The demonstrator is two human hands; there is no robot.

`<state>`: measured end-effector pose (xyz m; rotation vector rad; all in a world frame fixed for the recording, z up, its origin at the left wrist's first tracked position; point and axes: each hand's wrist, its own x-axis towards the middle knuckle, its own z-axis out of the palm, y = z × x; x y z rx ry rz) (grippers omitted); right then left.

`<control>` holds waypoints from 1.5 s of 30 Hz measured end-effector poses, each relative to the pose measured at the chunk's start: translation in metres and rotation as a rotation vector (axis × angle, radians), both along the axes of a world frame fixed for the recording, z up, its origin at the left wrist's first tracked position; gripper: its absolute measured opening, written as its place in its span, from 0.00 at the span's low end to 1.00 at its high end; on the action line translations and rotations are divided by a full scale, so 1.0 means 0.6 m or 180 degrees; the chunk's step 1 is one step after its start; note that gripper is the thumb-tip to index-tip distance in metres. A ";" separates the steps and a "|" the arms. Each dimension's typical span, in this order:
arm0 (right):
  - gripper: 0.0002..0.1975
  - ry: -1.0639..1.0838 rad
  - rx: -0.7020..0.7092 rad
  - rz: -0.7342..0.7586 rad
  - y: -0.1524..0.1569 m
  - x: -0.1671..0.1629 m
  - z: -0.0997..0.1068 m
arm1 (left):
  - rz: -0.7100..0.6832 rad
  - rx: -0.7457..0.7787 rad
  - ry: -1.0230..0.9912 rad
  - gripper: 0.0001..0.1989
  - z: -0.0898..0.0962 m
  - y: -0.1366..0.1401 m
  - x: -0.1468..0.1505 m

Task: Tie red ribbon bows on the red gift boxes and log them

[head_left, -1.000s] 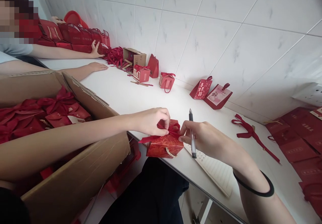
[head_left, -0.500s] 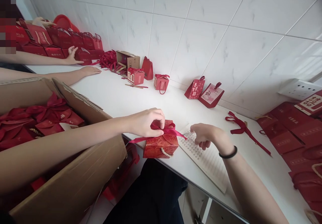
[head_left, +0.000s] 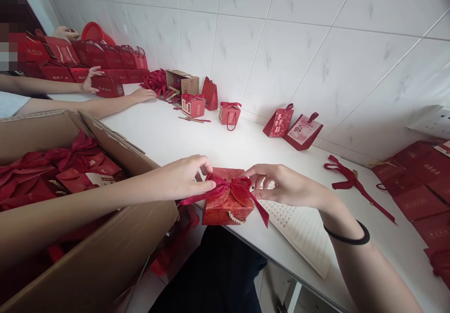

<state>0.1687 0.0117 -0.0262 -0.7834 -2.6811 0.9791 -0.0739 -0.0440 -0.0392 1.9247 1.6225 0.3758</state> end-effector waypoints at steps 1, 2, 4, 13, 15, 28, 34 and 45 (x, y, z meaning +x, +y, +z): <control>0.09 0.0043 -0.0060 0.0002 0.000 -0.001 -0.001 | 0.0006 -0.0149 -0.0063 0.19 0.001 0.002 -0.001; 0.09 0.0084 -0.0093 0.0000 0.000 -0.001 -0.003 | 0.0006 -0.0257 -0.0113 0.19 0.002 0.003 -0.002; 0.12 0.0122 -0.0198 -0.0012 0.000 -0.002 -0.005 | -0.0023 -0.0287 -0.0132 0.17 0.006 0.004 -0.004; 0.17 -0.0061 -0.1190 0.0272 0.018 0.000 -0.009 | -0.0426 -0.0193 -0.0066 0.17 0.011 0.007 -0.007; 0.17 -0.0103 -0.1293 0.0314 0.021 -0.004 -0.009 | -0.0476 -0.0098 0.0001 0.17 0.011 0.007 -0.007; 0.10 0.0224 0.0639 -0.0949 -0.011 0.006 0.017 | -0.0823 -0.0005 -0.0893 0.13 -0.005 0.004 -0.012; 0.04 0.0753 0.1384 -0.0223 -0.051 -0.036 -0.005 | -0.0690 0.0153 -0.0766 0.09 0.002 0.003 -0.013; 0.04 0.1024 0.1728 -0.0582 -0.051 -0.065 -0.056 | -0.0606 0.1169 -0.0235 0.04 -0.004 -0.014 0.013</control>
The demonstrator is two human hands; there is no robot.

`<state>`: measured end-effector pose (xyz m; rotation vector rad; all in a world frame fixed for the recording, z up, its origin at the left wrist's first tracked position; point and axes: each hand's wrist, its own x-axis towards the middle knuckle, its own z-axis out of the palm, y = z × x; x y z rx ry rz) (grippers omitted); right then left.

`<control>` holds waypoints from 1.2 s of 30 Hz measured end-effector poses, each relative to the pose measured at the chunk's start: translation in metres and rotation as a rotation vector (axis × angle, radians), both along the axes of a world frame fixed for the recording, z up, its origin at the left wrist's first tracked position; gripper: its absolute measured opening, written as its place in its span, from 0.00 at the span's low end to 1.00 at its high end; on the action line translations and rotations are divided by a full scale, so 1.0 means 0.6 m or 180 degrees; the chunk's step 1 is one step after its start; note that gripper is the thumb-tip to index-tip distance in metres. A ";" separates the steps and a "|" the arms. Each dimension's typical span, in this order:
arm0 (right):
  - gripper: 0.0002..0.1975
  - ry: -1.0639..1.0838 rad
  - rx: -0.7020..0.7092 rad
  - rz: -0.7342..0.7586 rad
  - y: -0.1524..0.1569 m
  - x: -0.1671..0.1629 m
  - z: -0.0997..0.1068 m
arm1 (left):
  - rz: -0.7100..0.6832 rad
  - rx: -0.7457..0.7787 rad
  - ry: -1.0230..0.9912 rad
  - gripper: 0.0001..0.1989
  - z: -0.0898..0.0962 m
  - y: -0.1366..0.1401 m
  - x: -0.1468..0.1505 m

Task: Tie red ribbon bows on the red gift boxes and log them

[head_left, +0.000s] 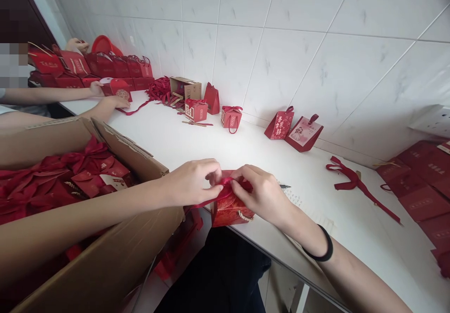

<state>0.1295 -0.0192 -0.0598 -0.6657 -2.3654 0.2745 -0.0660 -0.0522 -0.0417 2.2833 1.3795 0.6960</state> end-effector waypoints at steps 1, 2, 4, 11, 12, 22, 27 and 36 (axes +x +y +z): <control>0.05 0.0021 -0.0024 -0.0032 -0.001 0.000 0.000 | -0.0026 -0.0086 -0.0085 0.06 0.000 -0.001 0.001; 0.05 0.0036 -0.0048 -0.0049 -0.002 0.000 0.000 | -0.0074 -0.0164 -0.0196 0.09 0.000 -0.001 0.001; 0.05 0.0055 -0.0090 -0.0075 -0.004 0.001 0.001 | -0.0231 -0.0251 -0.0354 0.12 0.002 -0.001 0.000; 0.06 0.0139 -0.0216 -0.0137 -0.004 -0.001 0.000 | -0.0350 -0.0170 -0.0320 0.07 0.001 0.006 -0.001; 0.06 0.0142 -0.0205 -0.0136 -0.004 -0.002 0.000 | -0.0381 -0.0152 -0.0334 0.06 0.000 0.007 0.000; 0.11 -0.0086 0.0764 -0.0201 -0.015 -0.011 -0.004 | 0.0334 0.0279 0.0400 0.08 0.002 0.004 0.009; 0.15 -0.0547 0.1926 -0.0341 -0.024 -0.017 -0.007 | 0.0418 0.0844 0.1188 0.11 -0.002 0.003 0.010; 0.16 -0.0458 0.2176 -0.0345 -0.023 -0.020 -0.013 | 0.0067 0.1361 0.1354 0.04 -0.013 0.006 0.006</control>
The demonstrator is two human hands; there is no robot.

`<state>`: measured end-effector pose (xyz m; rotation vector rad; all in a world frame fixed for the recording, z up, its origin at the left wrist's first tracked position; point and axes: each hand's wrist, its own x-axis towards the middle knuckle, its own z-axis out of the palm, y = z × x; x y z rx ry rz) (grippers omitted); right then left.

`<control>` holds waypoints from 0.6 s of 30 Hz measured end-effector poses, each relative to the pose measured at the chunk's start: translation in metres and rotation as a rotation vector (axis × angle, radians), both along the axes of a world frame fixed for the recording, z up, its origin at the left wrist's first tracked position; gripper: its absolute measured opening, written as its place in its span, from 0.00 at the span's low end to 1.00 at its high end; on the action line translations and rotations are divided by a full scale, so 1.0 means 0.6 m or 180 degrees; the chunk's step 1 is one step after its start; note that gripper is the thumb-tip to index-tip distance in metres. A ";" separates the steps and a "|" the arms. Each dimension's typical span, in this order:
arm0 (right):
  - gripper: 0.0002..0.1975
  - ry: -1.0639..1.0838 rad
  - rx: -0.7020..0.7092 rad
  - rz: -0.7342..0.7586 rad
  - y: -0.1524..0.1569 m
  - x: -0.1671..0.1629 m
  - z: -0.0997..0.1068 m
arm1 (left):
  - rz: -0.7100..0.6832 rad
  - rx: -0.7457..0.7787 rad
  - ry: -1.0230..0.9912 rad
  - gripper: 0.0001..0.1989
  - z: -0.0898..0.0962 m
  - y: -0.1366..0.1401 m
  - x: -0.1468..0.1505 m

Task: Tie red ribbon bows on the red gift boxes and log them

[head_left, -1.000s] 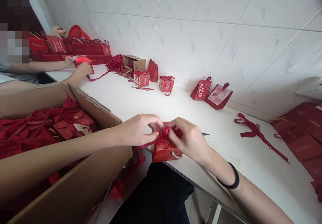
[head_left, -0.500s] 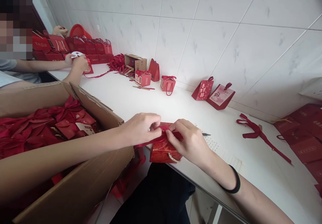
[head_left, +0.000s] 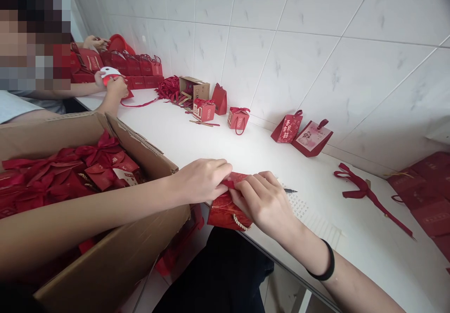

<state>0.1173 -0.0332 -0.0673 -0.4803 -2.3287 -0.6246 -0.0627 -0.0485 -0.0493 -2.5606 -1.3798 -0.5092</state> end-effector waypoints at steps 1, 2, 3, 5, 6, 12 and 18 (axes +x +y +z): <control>0.16 -0.0004 -0.0011 0.0008 0.000 0.000 0.000 | 0.0070 -0.0043 -0.0014 0.04 0.000 0.000 -0.001; 0.16 -0.0009 -0.0026 0.0010 0.001 -0.001 0.000 | 0.0161 -0.0132 -0.0073 0.03 0.001 0.000 -0.001; 0.16 -0.0023 -0.0049 0.0003 0.001 0.000 0.000 | 0.0250 -0.0258 -0.0161 0.02 0.001 0.000 -0.002; 0.16 -0.0076 -0.0135 -0.0010 0.003 0.001 0.000 | 0.0333 -0.0577 -0.0346 0.05 0.003 -0.001 -0.002; 0.16 -0.0111 -0.0200 -0.0016 0.004 0.001 0.000 | 0.0332 -0.0737 -0.0427 0.07 0.005 -0.001 -0.002; 0.13 -0.0261 -0.0620 -0.0062 0.008 0.007 0.002 | 0.0000 -0.1638 -0.0910 0.07 0.017 0.001 -0.005; 0.11 -0.0421 -0.0743 -0.0202 0.011 0.010 0.004 | -0.0737 -0.2843 -0.1884 0.05 0.029 0.017 -0.017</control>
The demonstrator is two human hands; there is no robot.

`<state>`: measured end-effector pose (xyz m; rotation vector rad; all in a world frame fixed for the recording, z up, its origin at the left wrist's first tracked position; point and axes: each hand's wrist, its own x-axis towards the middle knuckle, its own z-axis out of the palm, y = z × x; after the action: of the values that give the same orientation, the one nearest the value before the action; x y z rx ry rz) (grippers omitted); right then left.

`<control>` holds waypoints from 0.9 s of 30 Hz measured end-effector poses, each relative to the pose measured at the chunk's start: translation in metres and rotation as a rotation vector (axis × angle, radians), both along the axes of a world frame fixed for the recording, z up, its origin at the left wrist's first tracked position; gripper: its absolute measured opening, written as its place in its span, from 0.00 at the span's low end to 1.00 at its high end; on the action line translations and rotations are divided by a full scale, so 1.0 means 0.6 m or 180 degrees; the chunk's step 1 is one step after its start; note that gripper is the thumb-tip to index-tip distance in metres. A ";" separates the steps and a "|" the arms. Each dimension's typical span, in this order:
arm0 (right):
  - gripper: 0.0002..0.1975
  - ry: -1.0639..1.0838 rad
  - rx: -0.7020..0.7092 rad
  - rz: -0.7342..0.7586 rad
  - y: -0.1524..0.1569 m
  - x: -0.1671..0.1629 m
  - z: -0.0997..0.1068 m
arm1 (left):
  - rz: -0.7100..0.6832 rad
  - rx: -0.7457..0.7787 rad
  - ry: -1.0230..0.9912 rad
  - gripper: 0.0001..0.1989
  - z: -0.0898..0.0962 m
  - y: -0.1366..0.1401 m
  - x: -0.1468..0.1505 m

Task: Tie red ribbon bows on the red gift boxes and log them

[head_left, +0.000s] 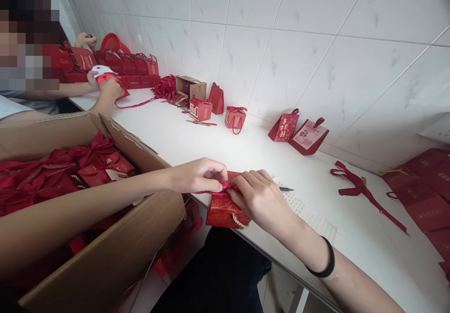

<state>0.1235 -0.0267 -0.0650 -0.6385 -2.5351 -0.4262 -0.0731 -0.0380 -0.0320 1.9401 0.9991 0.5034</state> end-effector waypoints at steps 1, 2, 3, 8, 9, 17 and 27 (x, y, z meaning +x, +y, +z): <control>0.10 -0.0021 -0.0043 -0.0005 0.000 0.000 0.001 | -0.0026 -0.0166 -0.0105 0.06 0.001 0.002 -0.001; 0.10 -0.0041 -0.0091 -0.0008 0.001 0.001 0.002 | -0.0025 -0.0272 -0.0158 0.06 0.002 0.004 -0.002; 0.09 -0.0060 -0.0143 -0.0009 0.001 0.001 0.003 | -0.0002 -0.0316 -0.0160 0.07 0.003 0.005 -0.003; 0.08 -0.0178 -0.0353 0.0010 0.003 0.002 0.005 | -0.0081 -0.0129 0.0178 0.08 0.004 0.002 -0.001; 0.08 -0.0188 -0.0395 0.0006 0.003 0.001 0.004 | -0.0109 -0.0074 0.0245 0.09 0.003 0.001 0.000; 0.06 0.0165 -0.1844 0.0111 0.022 0.039 0.051 | 0.0035 -0.0109 0.0103 0.10 -0.002 0.001 0.003; 0.11 -0.0165 -0.3582 0.0409 0.070 0.089 0.078 | -0.0004 -0.0353 -0.0007 0.14 0.000 0.009 -0.001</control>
<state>0.1771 0.0155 -0.0185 -0.8042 -2.6702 1.1211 -0.0736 -0.0324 -0.0319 1.8413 1.0033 0.4402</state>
